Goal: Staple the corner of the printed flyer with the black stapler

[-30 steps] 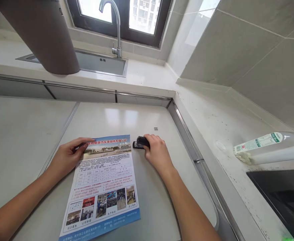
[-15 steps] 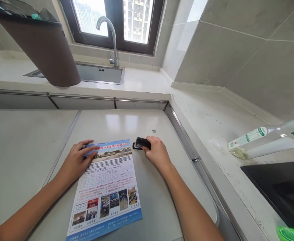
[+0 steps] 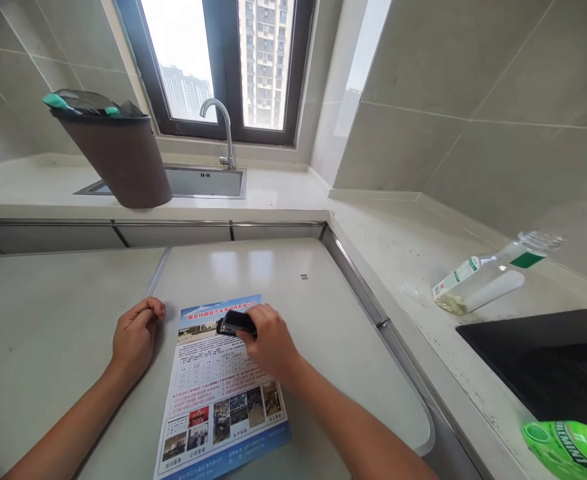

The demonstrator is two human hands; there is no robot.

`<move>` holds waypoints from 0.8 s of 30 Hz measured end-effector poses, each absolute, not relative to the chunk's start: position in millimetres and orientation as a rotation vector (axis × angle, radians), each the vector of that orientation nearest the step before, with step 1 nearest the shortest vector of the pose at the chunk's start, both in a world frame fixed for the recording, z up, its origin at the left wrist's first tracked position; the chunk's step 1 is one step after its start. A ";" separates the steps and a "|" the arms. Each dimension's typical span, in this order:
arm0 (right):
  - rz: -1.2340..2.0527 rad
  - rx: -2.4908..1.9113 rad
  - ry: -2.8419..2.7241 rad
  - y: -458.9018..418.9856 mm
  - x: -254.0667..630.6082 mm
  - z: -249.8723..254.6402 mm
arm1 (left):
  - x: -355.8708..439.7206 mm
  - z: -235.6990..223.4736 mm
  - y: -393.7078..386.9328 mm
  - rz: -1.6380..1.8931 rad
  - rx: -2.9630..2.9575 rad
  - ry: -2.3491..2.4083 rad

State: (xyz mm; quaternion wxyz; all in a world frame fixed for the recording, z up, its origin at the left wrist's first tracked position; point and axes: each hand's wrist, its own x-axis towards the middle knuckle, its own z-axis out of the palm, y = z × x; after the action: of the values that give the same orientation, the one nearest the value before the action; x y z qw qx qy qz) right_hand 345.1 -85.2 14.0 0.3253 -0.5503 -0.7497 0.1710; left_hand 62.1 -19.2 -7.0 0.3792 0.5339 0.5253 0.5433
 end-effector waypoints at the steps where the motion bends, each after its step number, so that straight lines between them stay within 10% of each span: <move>1: 0.461 -1.436 -1.976 -87.0 337.3 13.9 | 61.7 -7.2 -18.4 1.385 1.356 1.350; 24: 0.361 -1.571 -1.999 -105.5 415.1 2.2 | 63.7 -12.6 -13.4 1.356 1.429 1.397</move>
State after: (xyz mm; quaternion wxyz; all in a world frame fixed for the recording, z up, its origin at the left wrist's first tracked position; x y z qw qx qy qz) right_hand 415.1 -105.5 2.2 0.2830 -0.5868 -0.7466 0.1350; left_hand 63.7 -13.4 -12.6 0.3555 0.5530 0.5407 0.5249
